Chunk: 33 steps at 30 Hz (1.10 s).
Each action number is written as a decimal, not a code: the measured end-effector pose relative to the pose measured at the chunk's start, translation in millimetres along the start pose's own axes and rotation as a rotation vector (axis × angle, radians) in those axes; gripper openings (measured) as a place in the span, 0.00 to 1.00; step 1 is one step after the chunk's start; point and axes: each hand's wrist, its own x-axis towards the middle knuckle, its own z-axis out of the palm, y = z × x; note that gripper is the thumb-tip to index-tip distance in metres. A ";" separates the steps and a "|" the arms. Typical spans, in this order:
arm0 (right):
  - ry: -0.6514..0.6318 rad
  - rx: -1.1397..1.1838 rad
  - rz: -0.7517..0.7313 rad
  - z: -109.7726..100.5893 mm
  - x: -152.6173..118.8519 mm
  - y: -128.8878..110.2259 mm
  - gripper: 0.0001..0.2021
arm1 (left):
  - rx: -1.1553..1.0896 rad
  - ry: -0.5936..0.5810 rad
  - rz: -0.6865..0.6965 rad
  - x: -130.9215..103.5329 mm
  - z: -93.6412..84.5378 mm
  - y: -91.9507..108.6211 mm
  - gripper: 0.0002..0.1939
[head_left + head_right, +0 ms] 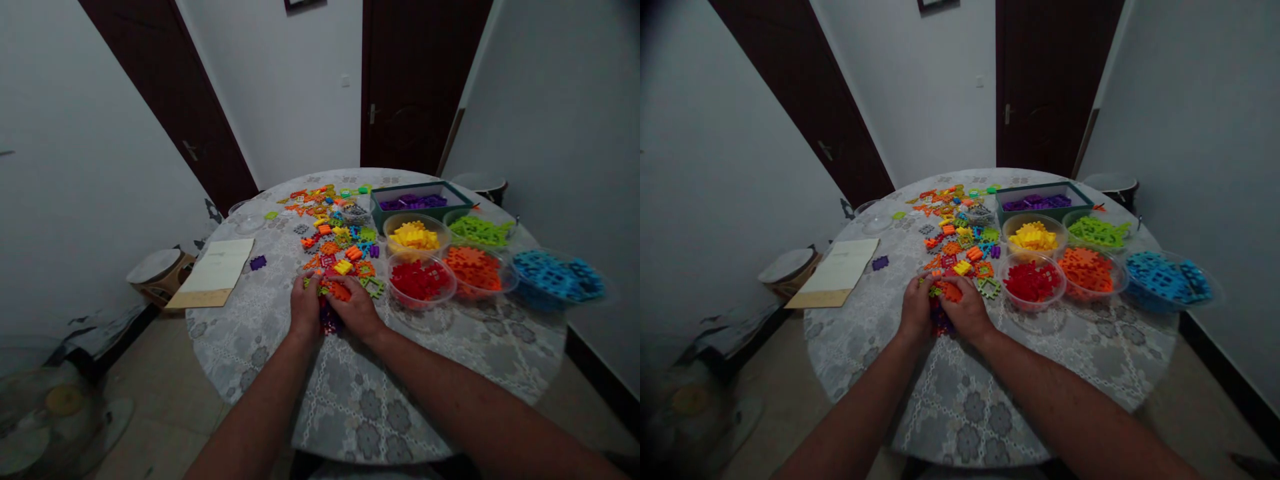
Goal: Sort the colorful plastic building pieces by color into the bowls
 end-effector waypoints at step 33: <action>0.120 -0.259 -0.021 -10.5 15.2 -5.5 0.23 | -0.624 -0.182 -0.388 -9.7 26.4 -3.2 0.28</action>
